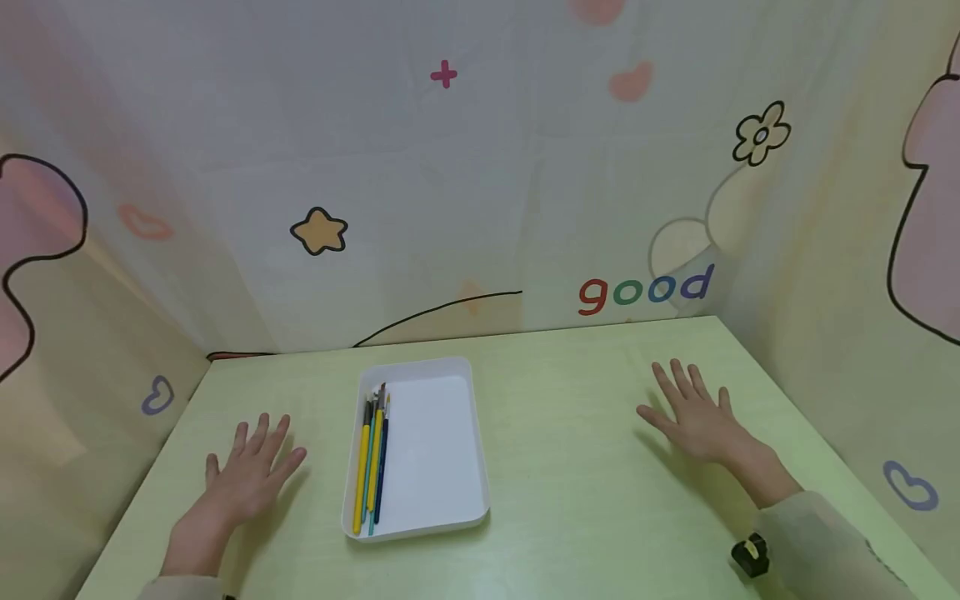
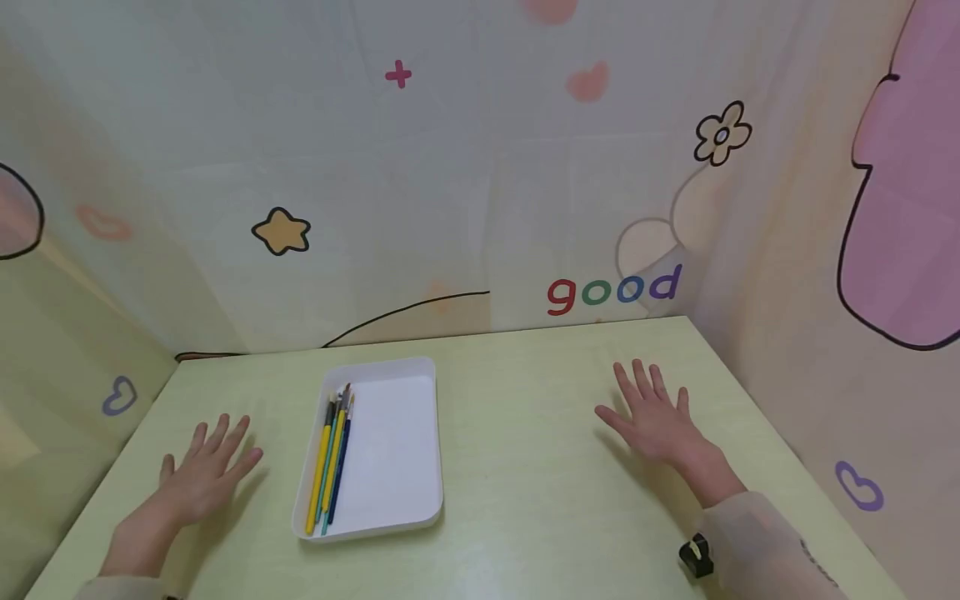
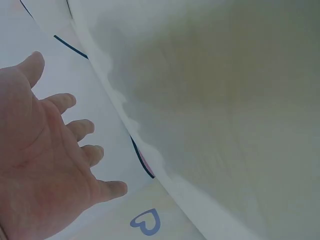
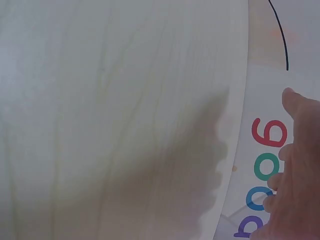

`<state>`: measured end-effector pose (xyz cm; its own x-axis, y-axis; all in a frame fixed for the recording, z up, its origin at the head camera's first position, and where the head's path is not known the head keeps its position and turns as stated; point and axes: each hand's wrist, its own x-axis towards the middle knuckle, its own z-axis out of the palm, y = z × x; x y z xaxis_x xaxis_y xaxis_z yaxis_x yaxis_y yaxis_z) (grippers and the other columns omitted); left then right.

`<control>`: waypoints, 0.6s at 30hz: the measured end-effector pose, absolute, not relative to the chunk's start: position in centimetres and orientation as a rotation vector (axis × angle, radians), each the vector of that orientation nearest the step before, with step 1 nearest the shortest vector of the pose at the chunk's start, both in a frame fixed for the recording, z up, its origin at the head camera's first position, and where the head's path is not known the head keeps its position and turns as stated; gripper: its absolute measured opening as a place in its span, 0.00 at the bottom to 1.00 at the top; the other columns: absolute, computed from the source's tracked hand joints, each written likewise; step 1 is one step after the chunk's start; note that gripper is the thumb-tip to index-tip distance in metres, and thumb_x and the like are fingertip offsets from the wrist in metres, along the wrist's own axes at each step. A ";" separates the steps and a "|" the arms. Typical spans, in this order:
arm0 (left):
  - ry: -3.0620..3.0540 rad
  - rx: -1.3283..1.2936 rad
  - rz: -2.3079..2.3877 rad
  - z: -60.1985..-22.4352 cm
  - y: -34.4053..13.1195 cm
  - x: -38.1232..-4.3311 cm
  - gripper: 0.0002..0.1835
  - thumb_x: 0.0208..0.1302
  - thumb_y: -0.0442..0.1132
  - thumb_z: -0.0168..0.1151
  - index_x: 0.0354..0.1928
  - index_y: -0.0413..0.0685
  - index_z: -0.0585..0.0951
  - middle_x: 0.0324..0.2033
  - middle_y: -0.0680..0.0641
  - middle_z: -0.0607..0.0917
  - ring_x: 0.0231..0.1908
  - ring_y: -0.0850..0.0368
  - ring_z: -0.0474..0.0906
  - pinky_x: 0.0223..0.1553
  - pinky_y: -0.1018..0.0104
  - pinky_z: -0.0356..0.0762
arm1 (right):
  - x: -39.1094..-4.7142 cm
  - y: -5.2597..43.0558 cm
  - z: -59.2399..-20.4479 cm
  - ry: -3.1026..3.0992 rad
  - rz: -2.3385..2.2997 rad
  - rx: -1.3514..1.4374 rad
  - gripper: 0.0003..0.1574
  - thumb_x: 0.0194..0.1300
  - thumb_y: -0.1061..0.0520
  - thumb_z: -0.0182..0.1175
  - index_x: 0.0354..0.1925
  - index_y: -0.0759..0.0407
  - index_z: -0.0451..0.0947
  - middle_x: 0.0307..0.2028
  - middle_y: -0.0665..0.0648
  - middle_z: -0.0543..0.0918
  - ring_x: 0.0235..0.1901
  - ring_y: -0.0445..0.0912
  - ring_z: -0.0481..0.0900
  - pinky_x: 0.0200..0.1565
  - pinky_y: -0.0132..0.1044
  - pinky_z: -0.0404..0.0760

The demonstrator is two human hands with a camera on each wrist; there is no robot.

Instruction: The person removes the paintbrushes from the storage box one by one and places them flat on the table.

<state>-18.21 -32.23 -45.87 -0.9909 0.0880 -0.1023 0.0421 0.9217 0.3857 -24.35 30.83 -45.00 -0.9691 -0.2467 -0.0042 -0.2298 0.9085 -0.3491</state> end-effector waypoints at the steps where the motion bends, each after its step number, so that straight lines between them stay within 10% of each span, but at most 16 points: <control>1: 2.960 0.103 0.597 -45.8 -32.1 -18.3 0.44 0.79 0.65 0.40 0.81 0.40 0.49 0.77 0.28 0.40 0.74 0.24 0.28 0.59 0.15 0.23 | -24.3 30.8 -44.9 3.021 -0.547 -0.377 0.56 0.78 0.30 0.45 0.82 0.62 0.38 0.78 0.74 0.35 0.75 0.72 0.29 0.61 0.84 0.30; 18: 2.899 0.188 0.820 -45.7 -30.2 -19.4 0.41 0.81 0.63 0.39 0.79 0.37 0.55 0.76 0.27 0.51 0.72 0.21 0.47 0.59 0.14 0.47 | -24.3 29.2 -45.1 3.130 -0.653 -0.398 0.45 0.79 0.41 0.52 0.75 0.73 0.57 0.73 0.80 0.56 0.71 0.74 0.56 0.67 0.69 0.61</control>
<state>-19.42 -30.19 -45.68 -0.9847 0.1528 -0.0844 0.0859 0.8451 0.5276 -24.34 29.23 -45.10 -0.9663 -0.2230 0.1282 -0.2557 0.8876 -0.3832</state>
